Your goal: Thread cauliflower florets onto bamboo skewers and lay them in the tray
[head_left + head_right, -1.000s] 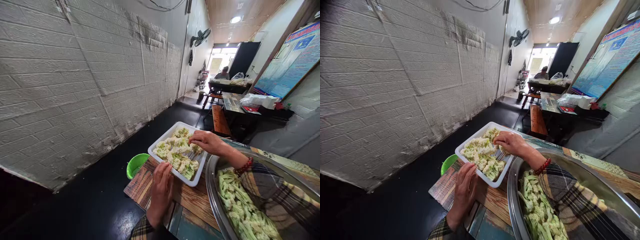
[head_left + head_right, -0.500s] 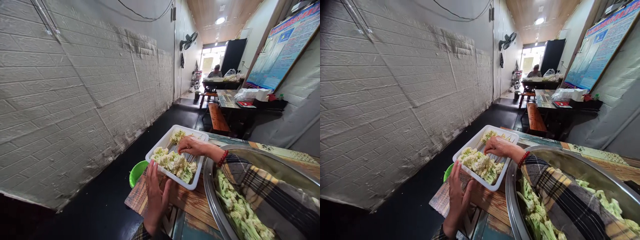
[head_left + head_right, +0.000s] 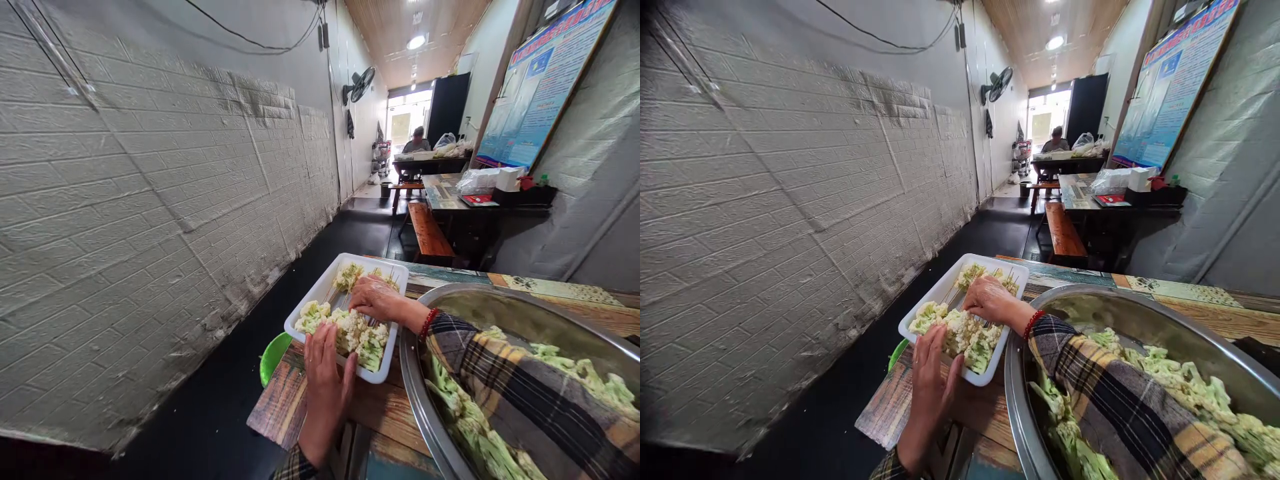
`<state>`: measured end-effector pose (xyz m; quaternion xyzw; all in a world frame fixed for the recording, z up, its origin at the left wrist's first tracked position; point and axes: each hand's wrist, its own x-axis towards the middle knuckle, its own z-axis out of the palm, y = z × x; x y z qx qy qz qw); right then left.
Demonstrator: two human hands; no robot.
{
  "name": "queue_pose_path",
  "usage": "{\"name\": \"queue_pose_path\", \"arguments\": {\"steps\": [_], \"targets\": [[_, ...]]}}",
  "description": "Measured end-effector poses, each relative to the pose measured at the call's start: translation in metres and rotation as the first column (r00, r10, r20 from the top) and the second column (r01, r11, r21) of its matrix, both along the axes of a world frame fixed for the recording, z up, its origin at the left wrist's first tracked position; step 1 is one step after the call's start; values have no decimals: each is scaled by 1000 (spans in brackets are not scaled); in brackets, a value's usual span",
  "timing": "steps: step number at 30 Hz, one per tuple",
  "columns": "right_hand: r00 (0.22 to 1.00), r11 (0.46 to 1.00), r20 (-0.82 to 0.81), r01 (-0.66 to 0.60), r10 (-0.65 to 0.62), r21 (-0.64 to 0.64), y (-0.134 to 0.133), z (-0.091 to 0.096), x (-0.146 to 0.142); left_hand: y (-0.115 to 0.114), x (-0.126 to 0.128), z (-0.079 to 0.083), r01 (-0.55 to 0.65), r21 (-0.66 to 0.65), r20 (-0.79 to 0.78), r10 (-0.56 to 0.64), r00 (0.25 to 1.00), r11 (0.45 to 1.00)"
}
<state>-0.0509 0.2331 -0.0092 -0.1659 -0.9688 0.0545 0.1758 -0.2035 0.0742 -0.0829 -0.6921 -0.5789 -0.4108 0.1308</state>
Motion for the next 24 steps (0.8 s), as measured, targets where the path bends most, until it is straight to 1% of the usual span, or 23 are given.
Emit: {"name": "queue_pose_path", "arguments": {"steps": [4, 8, 11, 15, 17, 19, 22, 24], "targets": [[999, 999, -18, 45, -45, -1, -3, -9, 2, 8, -4, 4, -2, 27, -41, 4, 999, 1000], [999, 999, -13, 45, -45, -14, -7, -15, 2, 10, -13, 3, 0, 39, -83, 4, 997, 999], [998, 998, -30, 50, -51, -25, -9, -14, 4, 8, -17, 4, 0, 22, -90, 2, 996, 1000], [995, 995, -34, 97, -98, -28, -13, -8, 14, 6, -18, 15, -29, 20, -121, 32, 992, 999], [991, 991, -12, 132, -133, -23, -15, -7, 21, 7, -16, 21, 2, -11, -168, -4, 986, 1000], [986, 986, 23, 163, -162, -18, -18, -9, 28, 8, -14, 25, 63, -73, -200, -76, 977, 995], [979, 983, 86, 186, -184, -13, -21, -12, 33, 10, -11, 26, 144, -141, -165, -166, 972, 980], [974, 980, 119, 198, -195, -12, -21, -10, 32, 10, -11, 25, 164, -152, -121, -183, 976, 975]]}}
